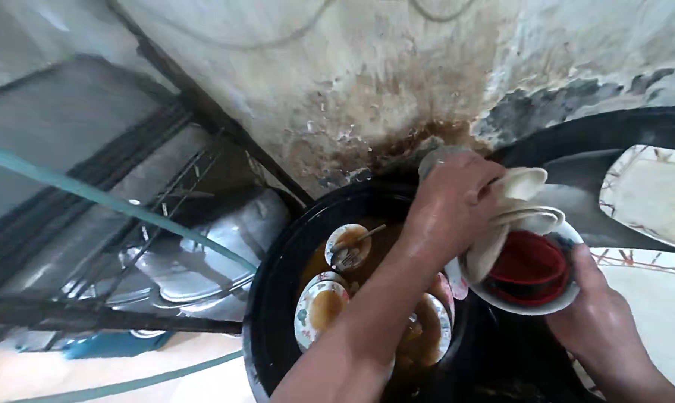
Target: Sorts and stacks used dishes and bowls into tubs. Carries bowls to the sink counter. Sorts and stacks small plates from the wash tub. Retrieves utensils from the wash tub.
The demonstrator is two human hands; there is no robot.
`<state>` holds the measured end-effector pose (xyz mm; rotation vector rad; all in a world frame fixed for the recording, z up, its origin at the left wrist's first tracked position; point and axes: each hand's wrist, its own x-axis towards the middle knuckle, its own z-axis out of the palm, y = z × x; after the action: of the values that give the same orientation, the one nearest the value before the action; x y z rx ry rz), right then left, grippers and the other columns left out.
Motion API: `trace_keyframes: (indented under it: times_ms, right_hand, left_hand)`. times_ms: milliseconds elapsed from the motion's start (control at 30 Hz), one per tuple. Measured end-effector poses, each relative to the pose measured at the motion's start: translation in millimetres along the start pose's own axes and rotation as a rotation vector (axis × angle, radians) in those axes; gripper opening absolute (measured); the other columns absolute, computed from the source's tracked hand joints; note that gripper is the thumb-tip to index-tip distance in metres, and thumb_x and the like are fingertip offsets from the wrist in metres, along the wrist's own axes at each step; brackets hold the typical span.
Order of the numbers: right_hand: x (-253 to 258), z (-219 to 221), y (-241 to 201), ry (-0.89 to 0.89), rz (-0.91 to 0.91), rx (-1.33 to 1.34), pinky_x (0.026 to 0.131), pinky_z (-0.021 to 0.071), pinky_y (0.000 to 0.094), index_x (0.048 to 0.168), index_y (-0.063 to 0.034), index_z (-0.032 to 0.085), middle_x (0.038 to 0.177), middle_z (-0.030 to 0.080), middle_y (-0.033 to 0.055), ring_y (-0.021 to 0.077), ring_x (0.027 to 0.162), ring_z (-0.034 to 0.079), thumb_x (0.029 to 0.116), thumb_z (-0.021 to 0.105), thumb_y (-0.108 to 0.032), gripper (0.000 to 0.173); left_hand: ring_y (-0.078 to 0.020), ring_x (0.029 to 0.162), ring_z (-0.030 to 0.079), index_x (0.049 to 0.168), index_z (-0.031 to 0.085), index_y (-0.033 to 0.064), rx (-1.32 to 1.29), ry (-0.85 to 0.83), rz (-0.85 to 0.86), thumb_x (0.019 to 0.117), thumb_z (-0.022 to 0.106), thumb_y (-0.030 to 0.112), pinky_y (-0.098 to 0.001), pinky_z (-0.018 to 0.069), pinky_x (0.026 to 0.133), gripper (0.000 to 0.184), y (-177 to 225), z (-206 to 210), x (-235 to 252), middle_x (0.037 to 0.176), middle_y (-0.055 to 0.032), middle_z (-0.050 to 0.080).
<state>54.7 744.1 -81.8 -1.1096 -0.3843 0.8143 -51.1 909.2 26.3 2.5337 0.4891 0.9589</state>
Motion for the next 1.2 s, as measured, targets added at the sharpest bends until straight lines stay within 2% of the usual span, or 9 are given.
trace_keyframes:
  times_ms: [100,267,367,500,567,667,967,1100,1200]
  right_hand:
    - [2,-3,3,0.003,-0.015,0.019,0.103,0.0544,0.0396,0.141,-0.0176,0.054,0.128,0.067,-0.0001,0.0121,0.120,0.063,0.1110,0.029,-0.044,0.047]
    - [12,-15,12,0.085,0.067,0.070,0.090,0.0609,0.0388,0.137,-0.0227,0.054,0.122,0.069,-0.0037,0.0110,0.111,0.067,0.1104,0.024,-0.049,0.048]
    - [13,-16,13,0.094,0.058,0.111,0.094,0.0596,0.0380,0.138,-0.0198,0.053,0.122,0.069,-0.0021,0.0110,0.113,0.067,0.1108,0.025,-0.047,0.048]
    - [11,-15,13,0.074,0.025,0.108,0.099,0.0569,0.0407,0.140,-0.0172,0.054,0.125,0.068,0.0014,0.0137,0.117,0.065,0.1110,0.025,-0.046,0.049]
    - [10,-12,12,0.059,0.010,0.092,0.100,0.0563,0.0387,0.138,-0.0166,0.054,0.125,0.068,0.0008,0.0118,0.117,0.064,0.1121,0.019,-0.042,0.050]
    - [8,-14,11,-0.038,-0.067,0.052,0.105,0.0523,0.0304,0.139,-0.0195,0.054,0.128,0.067,-0.0043,0.0053,0.121,0.061,0.1116,0.023,-0.040,0.046]
    - [7,-12,7,-0.067,-0.008,0.127,0.105,0.0536,0.0364,0.139,-0.0208,0.055,0.129,0.067,-0.0012,0.0104,0.122,0.062,0.1112,0.023,-0.044,0.048]
    - [7,-12,7,-0.042,0.017,0.141,0.104,0.0539,0.0360,0.139,-0.0197,0.054,0.128,0.067,-0.0009,0.0105,0.121,0.062,0.1119,0.019,-0.042,0.050]
    - [7,-16,10,-0.060,0.026,0.194,0.106,0.0529,0.0369,0.139,-0.0189,0.055,0.130,0.066,0.0000,0.0117,0.123,0.062,0.1118,0.021,-0.042,0.049]
  left_hand:
    - [-0.0226,0.108,0.068,0.110,0.077,0.0024,-0.159,-0.067,-0.150,0.1004,0.065,0.015,-0.0399,0.0546,0.098,0.020,-11,22,-14,0.109,-0.0134,0.073]
    - [-0.0208,0.133,0.055,0.140,0.061,0.0050,-0.564,-0.064,-0.500,0.1104,0.039,0.030,-0.0432,0.0443,0.113,0.045,-30,24,-54,0.143,-0.0128,0.059]
    - [-0.0220,0.138,0.052,0.147,0.053,0.0073,-0.301,0.024,-0.727,0.1120,0.037,0.033,-0.0440,0.0420,0.116,0.047,-91,4,-98,0.149,-0.0121,0.054]
    - [-0.0398,0.137,0.051,0.145,0.053,-0.0018,0.053,0.143,-1.128,0.1114,0.042,0.032,-0.0575,0.0385,0.115,0.049,-199,-33,-148,0.146,-0.0267,0.053]
    - [-0.0435,0.136,0.050,0.145,0.051,-0.0044,0.174,0.066,-1.224,0.1118,0.041,0.028,-0.0598,0.0381,0.114,0.047,-231,-50,-163,0.145,-0.0299,0.052]
    - [-0.0453,0.131,0.054,0.138,0.056,-0.0047,0.260,-0.100,-1.316,0.1126,0.038,0.024,-0.0619,0.0418,0.109,0.042,-256,-54,-174,0.139,-0.0302,0.056]
    - [-0.0359,0.118,0.060,0.138,0.058,0.0034,-0.227,0.131,-1.452,0.1078,0.047,0.047,-0.0588,0.0495,0.098,0.054,-256,-41,-174,0.131,-0.0232,0.061]
    - [-0.0349,0.119,0.062,0.133,0.063,0.0047,-0.160,0.060,-1.343,0.1016,0.064,0.032,-0.0580,0.0499,0.101,0.042,-244,-38,-162,0.128,-0.0213,0.065]
    - [-0.0248,0.097,0.066,0.137,0.053,0.0012,-0.436,0.170,-1.302,0.1019,0.062,0.017,-0.0430,0.0570,0.084,0.040,-206,-25,-144,0.118,-0.0183,0.065]
